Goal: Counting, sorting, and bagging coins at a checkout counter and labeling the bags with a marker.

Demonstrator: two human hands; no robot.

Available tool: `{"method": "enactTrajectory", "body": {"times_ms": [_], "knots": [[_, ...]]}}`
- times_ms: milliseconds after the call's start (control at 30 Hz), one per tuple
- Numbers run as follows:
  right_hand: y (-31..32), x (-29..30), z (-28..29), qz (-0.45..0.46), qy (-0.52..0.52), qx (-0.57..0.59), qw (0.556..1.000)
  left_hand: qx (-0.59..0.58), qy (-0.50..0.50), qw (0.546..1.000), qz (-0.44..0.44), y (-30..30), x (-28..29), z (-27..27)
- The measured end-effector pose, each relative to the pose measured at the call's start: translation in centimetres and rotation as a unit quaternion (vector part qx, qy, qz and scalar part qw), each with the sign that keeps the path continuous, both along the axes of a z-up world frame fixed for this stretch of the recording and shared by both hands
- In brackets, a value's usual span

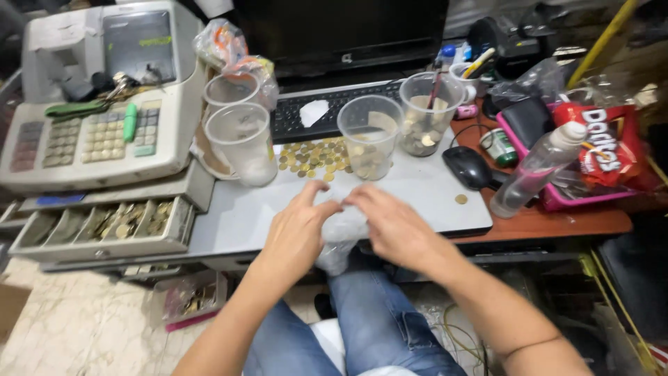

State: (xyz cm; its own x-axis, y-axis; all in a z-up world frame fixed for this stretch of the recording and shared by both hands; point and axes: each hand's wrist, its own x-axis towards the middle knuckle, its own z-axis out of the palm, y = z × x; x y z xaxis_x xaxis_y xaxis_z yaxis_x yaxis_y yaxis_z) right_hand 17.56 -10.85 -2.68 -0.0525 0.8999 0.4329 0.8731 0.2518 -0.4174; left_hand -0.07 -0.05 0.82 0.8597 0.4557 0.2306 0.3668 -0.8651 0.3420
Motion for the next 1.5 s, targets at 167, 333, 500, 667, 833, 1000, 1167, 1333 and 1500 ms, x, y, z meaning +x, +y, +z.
{"method": "enactTrajectory", "body": {"times_ms": [167, 333, 500, 667, 833, 1000, 1167, 1333, 1500], "knots": [[0.2, 1.2, 0.9, -0.01, -0.042, -0.052, 0.998, 0.032, 0.077, 0.996, 0.012, 1.9, 1.3, -0.5], [0.7, 3.2, 2.4, 0.005, -0.011, -0.061, 0.998, 0.008, 0.089, 0.993, 0.079, 4.6, 2.6, -0.6], [5.4, 14.4, 6.4, -0.098, -0.084, 0.221, 0.967, 0.033, 0.08, 0.982, 0.165, 7.5, 4.0, -1.8], [13.2, 27.7, 4.7, -0.366, -0.091, 0.062, 0.924, 0.041, 0.027, 0.987, 0.154, 8.7, 3.8, 1.9], [15.8, 31.3, 1.6, -0.376, -0.085, -0.039, 0.922, 0.03, 0.021, 0.989, 0.144, 9.6, 3.0, 5.5], [11.4, 29.0, 3.5, -0.342, -0.152, 0.134, 0.918, 0.003, 0.014, 0.993, 0.12, 10.0, 2.7, 7.3], [-2.0, 17.2, 6.4, -0.267, -0.169, 0.32, 0.893, 0.018, -0.039, 0.991, 0.125, 13.0, 3.2, 5.1], [-2.5, 12.7, -1.6, -0.272, -0.072, 0.242, 0.929, -0.003, -0.145, 0.98, 0.137, 14.6, 4.5, 2.5], [2.3, 15.7, -12.5, -0.242, 0.002, 0.161, 0.957, 0.021, -0.146, 0.985, 0.085, 14.5, 5.1, 2.6]]}}
